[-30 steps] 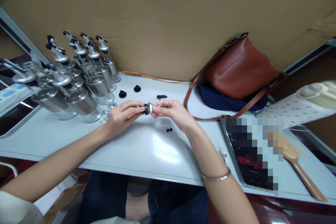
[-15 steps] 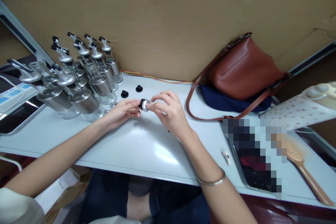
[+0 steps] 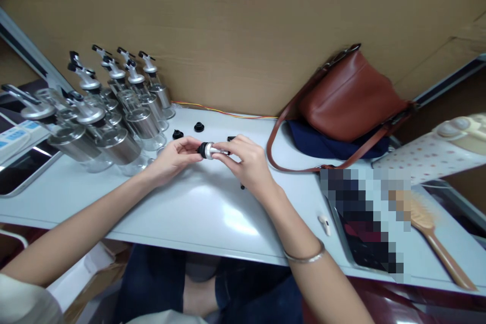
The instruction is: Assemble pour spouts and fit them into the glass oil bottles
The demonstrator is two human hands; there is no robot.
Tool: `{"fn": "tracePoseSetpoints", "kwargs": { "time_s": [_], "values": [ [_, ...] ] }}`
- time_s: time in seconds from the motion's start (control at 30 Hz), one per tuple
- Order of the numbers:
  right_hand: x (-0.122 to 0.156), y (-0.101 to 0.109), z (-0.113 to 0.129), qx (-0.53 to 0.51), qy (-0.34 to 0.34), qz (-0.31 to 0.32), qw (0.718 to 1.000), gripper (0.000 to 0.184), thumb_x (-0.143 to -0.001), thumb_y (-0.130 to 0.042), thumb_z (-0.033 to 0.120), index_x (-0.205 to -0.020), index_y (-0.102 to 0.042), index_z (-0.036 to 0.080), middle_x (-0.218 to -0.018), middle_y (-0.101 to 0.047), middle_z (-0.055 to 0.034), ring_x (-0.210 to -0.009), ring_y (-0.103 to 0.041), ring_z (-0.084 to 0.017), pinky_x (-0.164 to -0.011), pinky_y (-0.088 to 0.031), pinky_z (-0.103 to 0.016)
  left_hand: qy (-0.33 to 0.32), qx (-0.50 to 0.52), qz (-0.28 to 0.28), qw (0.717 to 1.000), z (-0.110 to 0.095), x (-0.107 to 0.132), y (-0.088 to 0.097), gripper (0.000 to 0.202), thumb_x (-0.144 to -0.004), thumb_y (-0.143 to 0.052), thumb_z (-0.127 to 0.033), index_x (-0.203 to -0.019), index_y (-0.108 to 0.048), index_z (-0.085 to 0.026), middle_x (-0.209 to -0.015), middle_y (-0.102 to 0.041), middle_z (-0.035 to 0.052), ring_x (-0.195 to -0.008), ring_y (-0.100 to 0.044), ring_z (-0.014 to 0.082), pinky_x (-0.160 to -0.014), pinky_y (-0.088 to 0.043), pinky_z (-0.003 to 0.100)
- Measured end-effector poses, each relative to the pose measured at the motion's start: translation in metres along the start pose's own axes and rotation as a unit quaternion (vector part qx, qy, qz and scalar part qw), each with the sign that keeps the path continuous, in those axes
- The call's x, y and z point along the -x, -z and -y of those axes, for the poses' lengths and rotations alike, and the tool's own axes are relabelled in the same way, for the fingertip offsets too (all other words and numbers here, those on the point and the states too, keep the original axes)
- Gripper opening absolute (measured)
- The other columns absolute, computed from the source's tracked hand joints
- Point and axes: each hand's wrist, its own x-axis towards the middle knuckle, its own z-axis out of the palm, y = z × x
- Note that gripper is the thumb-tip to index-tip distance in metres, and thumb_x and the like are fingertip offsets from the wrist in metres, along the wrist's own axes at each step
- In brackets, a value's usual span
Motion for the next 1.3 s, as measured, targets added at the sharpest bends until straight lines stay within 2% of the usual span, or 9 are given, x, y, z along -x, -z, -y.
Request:
{"fn": "tracePoseSetpoints", "kwargs": {
  "time_s": [0.13, 0.23, 0.33, 0.43, 0.6, 0.77, 0.87, 1.1, 1.3],
  "values": [
    [-0.0036, 0.0023, 0.0061, -0.117, -0.249, 0.030, 0.961, 0.018, -0.081, -0.066, 0.035, -0.082, -0.071, 0.018, -0.060, -0.066, -0.0018, -0.057, -0.053, -0.014, -0.060, -0.041, -0.029, -0.253, -0.214, 0.001, 0.943, 0.0041, 0.0041, -0.0006, 0.014, -0.073, -0.074, -0.016, -0.084, -0.066, -0.016, -0.094, -0.071, 0.0058, -0.090, -0.067, 0.0178, -0.085, -0.052, 0.035],
    [-0.0066, 0.0042, 0.0048, -0.257, -0.383, 0.116, 0.879, 0.031, -0.077, -0.064, 0.046, -0.071, -0.067, 0.016, -0.051, -0.063, -0.0015, -0.051, -0.049, -0.013, -0.059, -0.038, -0.028, -0.457, -0.408, 0.016, 0.791, 0.0052, 0.0069, 0.0007, 0.012, -0.084, -0.061, -0.009, -0.092, -0.066, -0.016, -0.096, -0.070, 0.0092, -0.090, -0.066, 0.0161, -0.079, -0.054, 0.031],
    [-0.0068, 0.0045, 0.0013, -0.362, -0.455, 0.182, 0.793, 0.038, -0.073, -0.064, 0.053, -0.066, -0.065, 0.015, -0.045, -0.057, 0.0001, -0.046, -0.046, -0.011, -0.057, -0.035, -0.028, -0.548, -0.495, 0.022, 0.674, 0.0037, 0.0076, 0.0025, 0.018, -0.087, -0.054, -0.005, -0.099, -0.062, -0.016, -0.098, -0.070, 0.0107, -0.089, -0.066, 0.0156, -0.074, -0.055, 0.028],
    [-0.0055, 0.0038, 0.0008, -0.401, -0.486, 0.195, 0.752, 0.039, -0.072, -0.065, 0.053, -0.064, -0.063, 0.016, -0.042, -0.050, 0.0031, -0.044, -0.042, -0.009, -0.055, -0.032, -0.027, -0.561, -0.517, 0.014, 0.646, 0.0018, 0.0075, 0.0034, 0.019, -0.088, -0.054, -0.006, -0.102, -0.060, -0.016, -0.098, -0.069, 0.0108, -0.089, -0.066, 0.0160, -0.074, -0.055, 0.029],
    [-0.0047, 0.0023, 0.0016, -0.417, -0.451, 0.131, 0.778, 0.030, -0.071, -0.070, 0.045, -0.069, -0.062, 0.017, -0.057, -0.057, 0.0026, -0.053, -0.043, -0.008, -0.058, -0.033, -0.026, -0.505, -0.503, 0.014, 0.702, 0.0010, 0.0098, 0.0007, 0.018, -0.087, -0.057, -0.009, -0.104, -0.061, -0.013, -0.100, -0.070, 0.0123, -0.092, -0.066, 0.0178, -0.081, -0.054, 0.030],
    [-0.0042, 0.0008, -0.0008, -0.373, -0.360, 0.051, 0.854, 0.021, -0.067, -0.077, 0.033, -0.080, -0.067, 0.019, -0.075, -0.066, 0.0004, -0.065, -0.053, -0.011, -0.062, -0.038, -0.026, -0.213, -0.350, -0.004, 0.912, -0.0022, 0.0086, -0.0051, 0.018, -0.082, -0.063, -0.026, -0.096, -0.066, -0.015, -0.089, -0.072, 0.0063, -0.083, -0.067, 0.0187, -0.078, -0.050, 0.031],
    [-0.0039, -0.0003, 0.0006, -0.282, -0.273, 0.045, 0.918, 0.014, -0.070, -0.076, 0.029, -0.080, -0.070, 0.021, -0.080, -0.070, -0.0028, -0.073, -0.059, -0.016, -0.066, -0.042, -0.030, -0.033, -0.158, 0.032, 0.986, -0.0023, 0.0043, -0.0044, 0.023, -0.078, -0.065, -0.035, -0.088, -0.067, -0.013, -0.074, -0.069, 0.0033, -0.068, -0.065, 0.0158, -0.074, -0.049, 0.030],
    [-0.0005, -0.0030, 0.0011, -0.075, -0.024, 0.033, 0.996, 0.008, -0.083, -0.065, 0.018, -0.087, -0.071, 0.021, -0.087, -0.070, -0.0065, -0.083, -0.060, -0.019, -0.077, -0.046, -0.035, 0.106, 0.051, 0.050, 0.992, 0.0045, 0.0006, 0.0019, 0.027, -0.075, -0.066, -0.040, -0.077, -0.066, -0.013, -0.064, -0.063, 0.0014, -0.058, -0.059, 0.0120, -0.064, -0.046, 0.026],
    [0.0000, -0.0027, 0.0013, 0.033, -0.082, 0.027, 0.996, 0.017, -0.084, -0.065, 0.034, -0.076, -0.068, 0.019, -0.073, -0.068, -0.0051, -0.070, -0.056, -0.019, -0.069, -0.038, -0.034, -0.033, -0.087, -0.019, 0.996, 0.0066, 0.0019, -0.0020, 0.025, -0.073, -0.072, -0.030, -0.093, -0.066, -0.017, -0.085, -0.066, 0.0022, -0.072, -0.059, 0.0120, -0.068, -0.046, 0.025]
  ]
}}
